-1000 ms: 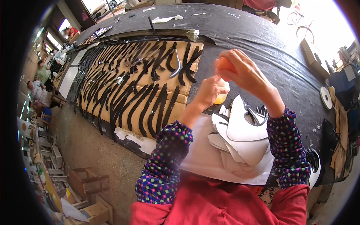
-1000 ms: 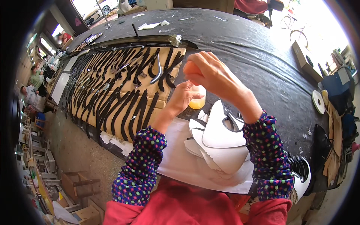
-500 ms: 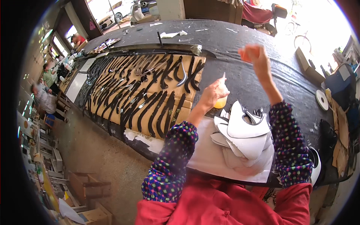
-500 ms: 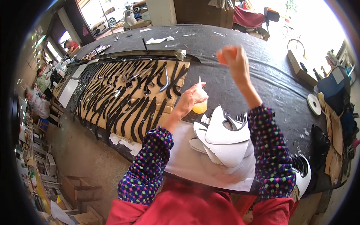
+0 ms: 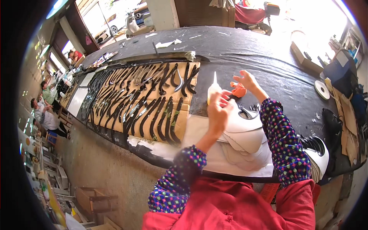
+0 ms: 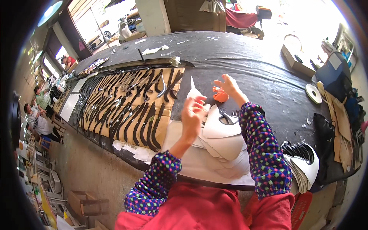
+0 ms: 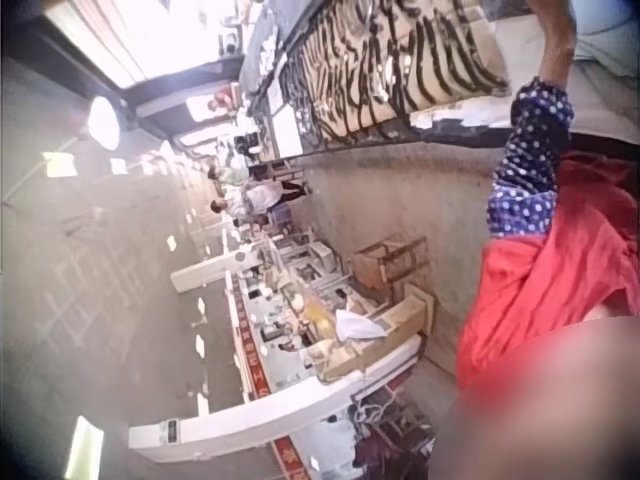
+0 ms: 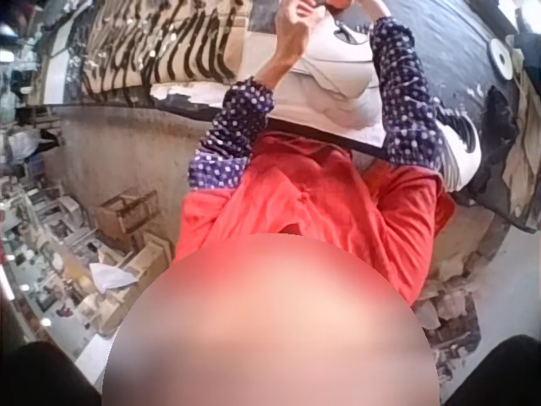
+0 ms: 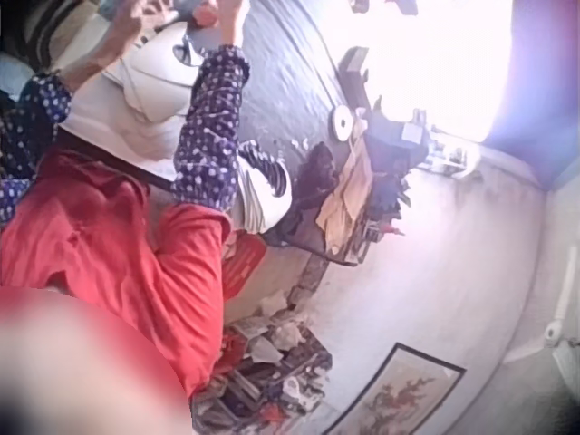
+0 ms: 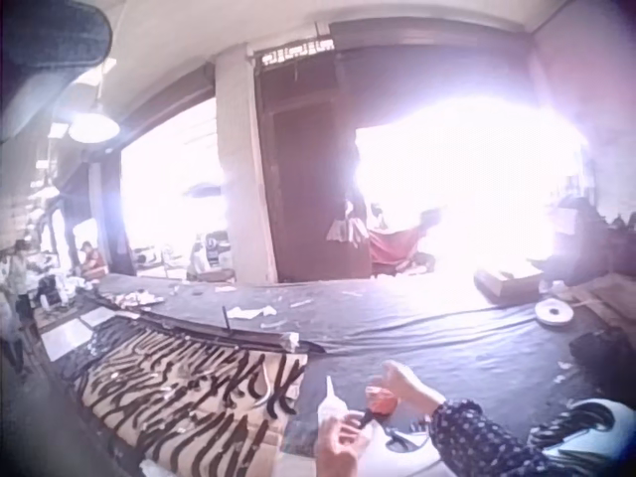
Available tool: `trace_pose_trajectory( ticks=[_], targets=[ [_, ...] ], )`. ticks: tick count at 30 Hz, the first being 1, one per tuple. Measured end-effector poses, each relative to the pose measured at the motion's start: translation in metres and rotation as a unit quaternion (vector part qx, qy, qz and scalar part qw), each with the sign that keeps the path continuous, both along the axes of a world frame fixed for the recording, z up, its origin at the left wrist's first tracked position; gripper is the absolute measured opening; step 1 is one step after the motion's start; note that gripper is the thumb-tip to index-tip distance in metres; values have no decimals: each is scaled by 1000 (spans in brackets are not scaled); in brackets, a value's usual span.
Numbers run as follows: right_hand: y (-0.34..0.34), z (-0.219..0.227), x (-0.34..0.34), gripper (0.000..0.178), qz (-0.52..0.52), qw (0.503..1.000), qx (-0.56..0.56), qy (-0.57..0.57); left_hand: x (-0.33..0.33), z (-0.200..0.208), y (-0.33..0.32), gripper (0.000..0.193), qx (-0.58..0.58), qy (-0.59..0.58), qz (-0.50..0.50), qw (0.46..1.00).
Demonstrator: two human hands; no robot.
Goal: Applying adhesive to shoe upper components and attaching decorative black strips onto white base materials.
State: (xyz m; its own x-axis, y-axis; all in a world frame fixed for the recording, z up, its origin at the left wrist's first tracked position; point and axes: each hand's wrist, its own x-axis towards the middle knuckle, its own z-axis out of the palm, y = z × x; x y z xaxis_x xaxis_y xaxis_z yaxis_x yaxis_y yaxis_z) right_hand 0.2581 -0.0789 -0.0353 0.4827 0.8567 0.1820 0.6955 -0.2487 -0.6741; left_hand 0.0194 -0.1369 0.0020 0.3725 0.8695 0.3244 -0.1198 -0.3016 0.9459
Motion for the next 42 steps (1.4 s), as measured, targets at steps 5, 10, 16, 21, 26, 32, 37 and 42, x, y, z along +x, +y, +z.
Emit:
trace_pose_trajectory(
  ticks=[5,10,16,21,26,32,37,42],
  targets=[
    [-8,-3,10,50,-56,991,11,-123,25,8,-30,19,21,40,-104,994],
    [-31,1,-17,30,-18,965,-66,-254,44,6,-38,19,56,46,-142,987],
    [-49,-3,-58,29,43,847,-27,-528,44,-5,-48,11,119,51,-156,979],
    [-70,-8,-65,32,110,946,57,-299,12,-19,2,10,10,17,14,1000],
    [-65,-3,-71,17,158,978,130,-32,-1,-34,64,60,104,155,118,975],
    [-108,32,-101,46,108,947,-28,300,13,-31,96,40,145,148,-19,978],
    [-189,46,-139,61,78,857,95,501,-17,20,70,38,-102,-175,-80,976],
    [-240,22,-179,80,79,881,333,328,-24,31,-48,45,-362,-194,-308,858]
  ],
)
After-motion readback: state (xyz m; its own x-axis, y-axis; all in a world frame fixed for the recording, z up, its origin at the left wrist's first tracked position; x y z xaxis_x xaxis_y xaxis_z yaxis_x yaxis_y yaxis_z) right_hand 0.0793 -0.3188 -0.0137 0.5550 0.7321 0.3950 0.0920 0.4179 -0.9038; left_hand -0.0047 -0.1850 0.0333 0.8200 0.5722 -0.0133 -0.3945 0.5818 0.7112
